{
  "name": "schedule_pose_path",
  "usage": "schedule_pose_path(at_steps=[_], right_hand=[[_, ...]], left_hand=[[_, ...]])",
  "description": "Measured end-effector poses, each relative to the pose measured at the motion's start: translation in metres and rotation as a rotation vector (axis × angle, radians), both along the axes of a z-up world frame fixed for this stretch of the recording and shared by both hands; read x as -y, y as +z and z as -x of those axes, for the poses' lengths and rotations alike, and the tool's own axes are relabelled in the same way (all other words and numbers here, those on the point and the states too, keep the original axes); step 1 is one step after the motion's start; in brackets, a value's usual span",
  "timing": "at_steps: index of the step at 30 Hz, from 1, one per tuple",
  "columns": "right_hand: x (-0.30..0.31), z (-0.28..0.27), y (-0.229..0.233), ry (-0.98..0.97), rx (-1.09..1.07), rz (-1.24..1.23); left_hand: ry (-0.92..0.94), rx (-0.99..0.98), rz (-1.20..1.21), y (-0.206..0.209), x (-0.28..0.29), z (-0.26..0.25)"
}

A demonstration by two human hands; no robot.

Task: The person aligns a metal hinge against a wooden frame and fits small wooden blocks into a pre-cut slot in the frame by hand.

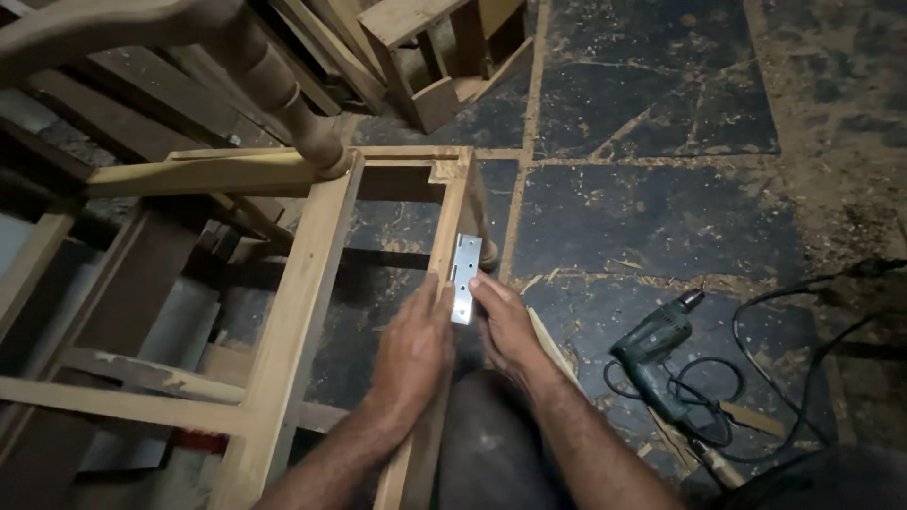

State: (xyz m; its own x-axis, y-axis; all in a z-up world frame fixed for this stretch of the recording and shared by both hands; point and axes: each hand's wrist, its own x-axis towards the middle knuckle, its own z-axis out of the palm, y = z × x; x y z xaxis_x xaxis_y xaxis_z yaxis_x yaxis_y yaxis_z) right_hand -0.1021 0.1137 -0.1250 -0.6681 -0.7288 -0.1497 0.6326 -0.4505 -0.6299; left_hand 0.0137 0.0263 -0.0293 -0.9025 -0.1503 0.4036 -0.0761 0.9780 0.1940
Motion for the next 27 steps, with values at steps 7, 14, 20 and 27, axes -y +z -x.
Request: schedule_pose_path(at_steps=[7,14,20,27], right_hand=[[-0.006,-0.002,0.008,0.021,0.026,-0.087],[-0.002,0.002,-0.003,0.018,-0.035,0.017],[-0.005,0.005,0.000,0.028,-0.076,-0.039],[-0.006,0.006,0.002,0.037,-0.111,-0.051]], left_hand=[[0.000,0.029,-0.024,0.006,-0.001,-0.001],[0.011,0.066,-0.036,0.006,0.000,-0.003],[0.050,0.131,-0.036,-0.001,0.000,-0.001],[0.054,0.130,-0.044,-0.003,0.000,0.000]])
